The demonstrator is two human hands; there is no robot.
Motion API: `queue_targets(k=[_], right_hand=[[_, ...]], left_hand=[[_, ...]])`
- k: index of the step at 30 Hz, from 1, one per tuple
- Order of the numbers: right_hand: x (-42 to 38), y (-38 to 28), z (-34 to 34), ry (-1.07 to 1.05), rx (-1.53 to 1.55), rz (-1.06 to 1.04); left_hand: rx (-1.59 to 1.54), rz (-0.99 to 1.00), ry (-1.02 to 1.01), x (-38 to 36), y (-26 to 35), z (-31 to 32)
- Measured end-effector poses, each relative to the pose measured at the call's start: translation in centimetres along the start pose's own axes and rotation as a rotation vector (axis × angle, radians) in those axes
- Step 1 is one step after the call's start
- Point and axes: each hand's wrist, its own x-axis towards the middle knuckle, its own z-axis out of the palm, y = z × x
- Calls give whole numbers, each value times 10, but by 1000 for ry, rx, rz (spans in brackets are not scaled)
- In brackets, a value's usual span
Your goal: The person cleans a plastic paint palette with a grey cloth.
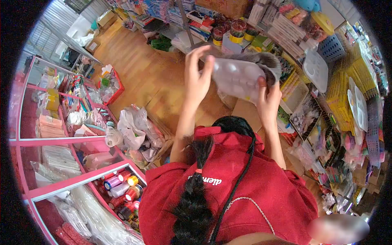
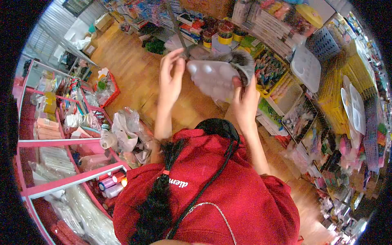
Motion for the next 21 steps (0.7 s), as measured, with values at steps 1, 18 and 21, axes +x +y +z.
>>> queue_targets(k=[1,18,21], right_hand=[[1,-7,3,77,27,-7],[11,-49,-36,-261,-121,-120],[20,-53,-59,-252,-433,-215]], left_hand=[[-145,-151,116,-6,-4,5],[-1326,-513,-242,-37,43,32],[-1416,-550,-229,-35,46,28]])
